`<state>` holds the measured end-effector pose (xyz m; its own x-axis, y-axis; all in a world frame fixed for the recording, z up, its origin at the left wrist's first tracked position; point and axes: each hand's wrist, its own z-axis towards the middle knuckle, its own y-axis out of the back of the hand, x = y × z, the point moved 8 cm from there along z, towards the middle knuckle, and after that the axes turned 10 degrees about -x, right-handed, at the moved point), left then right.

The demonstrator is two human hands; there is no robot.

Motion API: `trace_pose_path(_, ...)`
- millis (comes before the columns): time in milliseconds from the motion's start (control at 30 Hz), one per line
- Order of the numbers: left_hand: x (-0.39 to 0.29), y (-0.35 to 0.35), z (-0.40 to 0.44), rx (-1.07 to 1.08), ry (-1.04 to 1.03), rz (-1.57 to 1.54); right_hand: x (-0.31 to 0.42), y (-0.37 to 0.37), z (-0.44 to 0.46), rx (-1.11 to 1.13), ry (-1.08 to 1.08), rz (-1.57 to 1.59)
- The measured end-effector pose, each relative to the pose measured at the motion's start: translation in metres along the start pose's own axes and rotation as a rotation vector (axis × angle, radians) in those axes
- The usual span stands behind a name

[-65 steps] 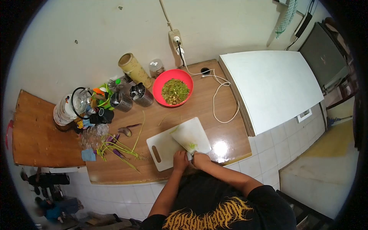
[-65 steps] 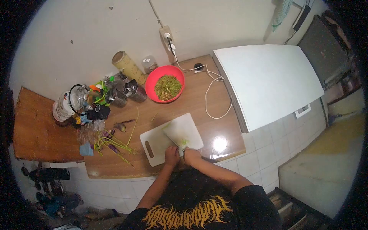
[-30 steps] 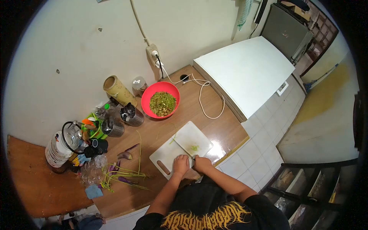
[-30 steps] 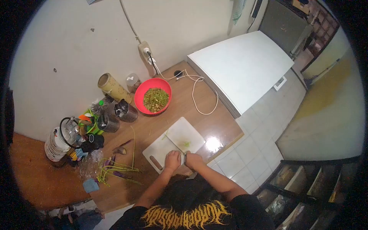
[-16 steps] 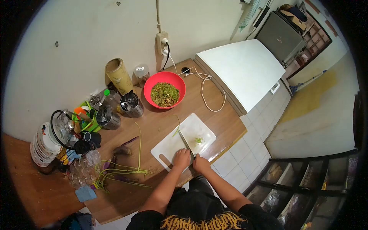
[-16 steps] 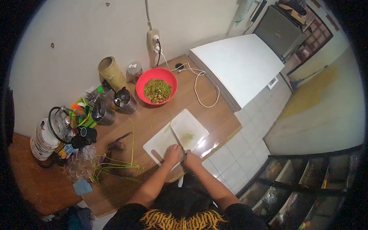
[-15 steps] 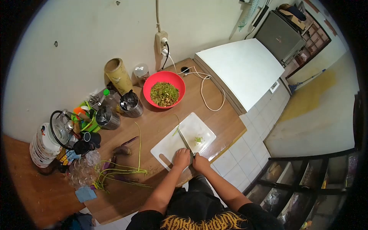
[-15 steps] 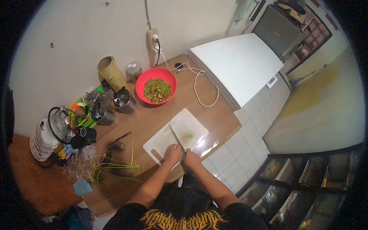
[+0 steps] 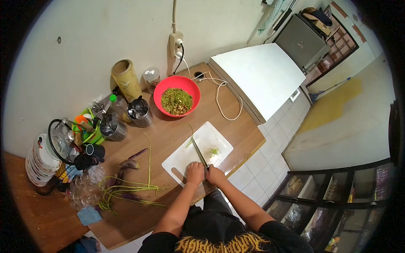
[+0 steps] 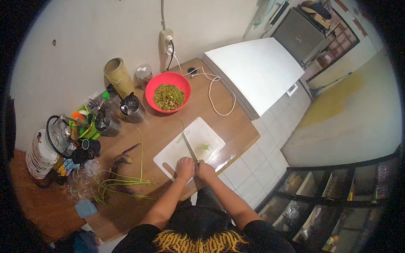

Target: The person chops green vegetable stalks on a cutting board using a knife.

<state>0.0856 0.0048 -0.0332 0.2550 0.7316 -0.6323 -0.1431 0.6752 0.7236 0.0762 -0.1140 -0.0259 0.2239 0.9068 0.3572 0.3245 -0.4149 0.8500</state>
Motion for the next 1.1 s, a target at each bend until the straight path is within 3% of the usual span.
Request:
trace_pose_path(733, 0.009, -0.016, 0.0, 0.11, -0.043, 0.033, -0.008, -0.009, -0.015, 0.024, -0.067, -0.033)
trace_pose_path(1100, 0.003, -0.003, -0.003, 0.022, -0.096, -0.028, -0.007, -0.003, -0.006, 0.057, -0.01, -0.069)
